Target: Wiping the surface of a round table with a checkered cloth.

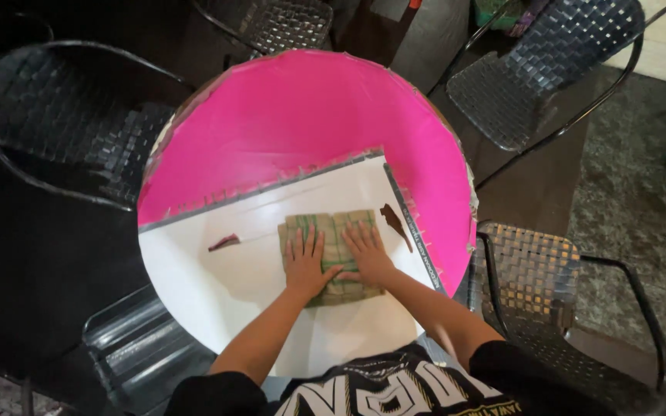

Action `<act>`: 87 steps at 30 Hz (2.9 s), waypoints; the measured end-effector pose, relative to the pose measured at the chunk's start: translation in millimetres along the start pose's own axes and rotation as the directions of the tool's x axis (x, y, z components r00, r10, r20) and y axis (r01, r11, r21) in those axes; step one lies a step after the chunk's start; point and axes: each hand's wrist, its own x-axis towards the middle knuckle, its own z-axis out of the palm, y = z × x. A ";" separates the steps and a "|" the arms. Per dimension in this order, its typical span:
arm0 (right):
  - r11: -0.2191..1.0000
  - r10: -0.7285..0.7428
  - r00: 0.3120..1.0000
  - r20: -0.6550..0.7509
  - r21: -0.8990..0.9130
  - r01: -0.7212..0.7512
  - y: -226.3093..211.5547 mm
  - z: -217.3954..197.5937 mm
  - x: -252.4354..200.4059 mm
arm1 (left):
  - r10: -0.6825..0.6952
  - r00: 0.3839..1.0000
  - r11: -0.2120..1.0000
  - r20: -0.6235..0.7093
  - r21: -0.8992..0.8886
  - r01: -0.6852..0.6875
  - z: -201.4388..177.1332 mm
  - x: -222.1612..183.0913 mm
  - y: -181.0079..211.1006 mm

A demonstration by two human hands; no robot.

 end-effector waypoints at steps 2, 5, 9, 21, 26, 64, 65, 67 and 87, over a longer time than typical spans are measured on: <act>1.000 0.017 1.000 -0.003 0.012 -0.017 14.6 -9.3 21.4 | 0.023 1.000 1.000 0.015 -0.014 -0.022 2.0 32.2 -8.8; 0.998 0.051 0.998 0.029 0.019 -0.052 29.3 -23.0 45.2 | 0.043 0.998 0.999 0.051 -0.028 -0.041 -1.6 66.0 -15.2; 0.996 0.077 0.997 0.024 -0.051 -0.076 44.9 -41.0 68.2 | 0.022 0.993 1.000 0.118 -0.003 -0.022 -18.7 101.5 -14.3; 0.998 0.061 0.995 0.078 -0.024 -0.059 22.9 -27.7 26.7 | 0.041 0.997 0.998 0.069 0.038 -0.044 -13.2 42.8 7.4; 0.991 -0.037 0.996 -0.084 -0.132 0.026 -7.4 22.3 -42.4 | 0.160 0.964 0.981 -0.211 0.146 -0.131 9.8 -40.9 26.7; 0.987 0.155 0.988 0.000 0.045 -0.155 -53.9 67.5 -179.6 | 0.205 0.967 0.970 0.149 -0.160 -0.181 -11.2 -144.3 79.5; 0.983 0.172 0.984 0.049 0.058 -0.175 -51.3 64.1 -181.7 | 0.201 0.966 0.970 0.164 -0.172 -0.173 -11.7 -143.6 84.2; 0.981 0.175 0.979 0.099 0.069 -0.183 -41.9 62.0 -187.3 | 0.185 0.966 0.971 0.178 -0.182 -0.153 -6.5 -143.5 95.4; 0.998 0.070 0.995 0.072 -0.009 -0.070 124.8 42.8 -241.7 | 0.142 0.963 0.988 0.229 -0.086 -0.125 30.7 -75.8 241.3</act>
